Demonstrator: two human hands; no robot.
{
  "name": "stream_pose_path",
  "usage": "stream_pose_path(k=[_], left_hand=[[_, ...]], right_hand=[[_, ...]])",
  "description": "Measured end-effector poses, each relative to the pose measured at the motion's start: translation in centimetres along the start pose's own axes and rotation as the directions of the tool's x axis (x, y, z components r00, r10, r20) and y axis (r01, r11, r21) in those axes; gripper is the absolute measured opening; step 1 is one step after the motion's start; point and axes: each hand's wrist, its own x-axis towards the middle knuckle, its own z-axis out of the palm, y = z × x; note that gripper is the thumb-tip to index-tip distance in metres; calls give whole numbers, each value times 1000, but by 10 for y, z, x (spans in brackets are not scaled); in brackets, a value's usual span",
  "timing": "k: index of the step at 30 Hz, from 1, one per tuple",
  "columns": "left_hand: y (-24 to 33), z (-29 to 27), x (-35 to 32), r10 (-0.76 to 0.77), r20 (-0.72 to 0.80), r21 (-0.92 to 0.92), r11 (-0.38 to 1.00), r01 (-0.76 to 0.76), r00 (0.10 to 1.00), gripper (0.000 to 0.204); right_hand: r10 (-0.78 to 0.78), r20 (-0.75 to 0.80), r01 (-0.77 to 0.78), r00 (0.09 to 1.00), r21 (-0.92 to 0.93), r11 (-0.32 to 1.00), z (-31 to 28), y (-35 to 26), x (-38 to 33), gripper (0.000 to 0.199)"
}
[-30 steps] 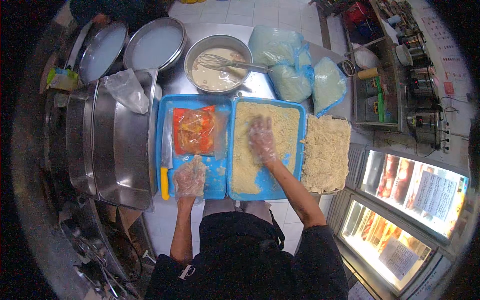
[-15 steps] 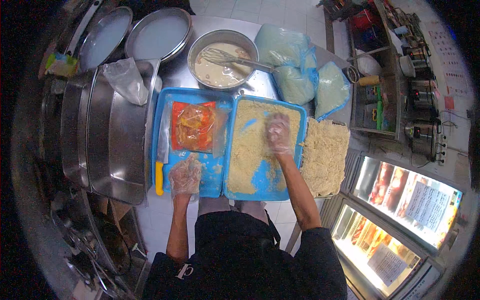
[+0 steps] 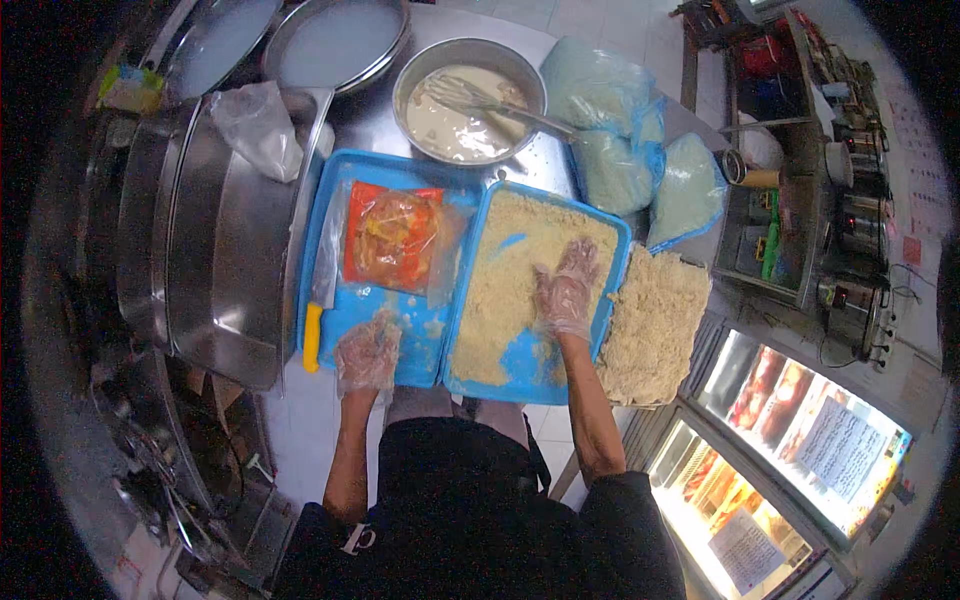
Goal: Breading meat cutlets by dipping them into batter and then into breadcrumbs on a tray.
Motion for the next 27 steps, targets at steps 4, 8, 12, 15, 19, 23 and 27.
stream_pose_path(k=[4,8,12,15,19,23,27], left_hand=[[-11,0,-14,83,-59,71,994,-79,995,35],[-14,2,-14,-64,-78,-56,997,59,995,33],[-8,-1,-19,-111,-83,-223,971,90,990,30],[-12,1,-18,-64,-121,-189,981,40,991,31],[-5,1,-14,126,-204,-113,982,-151,971,31],[-17,2,-21,-23,-192,-345,938,-45,981,31],[-8,-8,-18,100,-279,-211,964,-163,955,30]], right_hand=[[-53,-4,53,999,-81,995,-10,1,-6,82],[-52,108,54,993,-22,998,-14,-20,-40,86],[-117,-102,86,988,-268,960,23,3,-30,82],[-163,-161,152,973,-78,985,18,6,-23,74],[-234,-288,276,928,115,954,18,33,-19,64],[85,221,-138,972,236,962,-77,2,-15,53],[-80,170,-36,982,588,808,-88,43,11,48]])
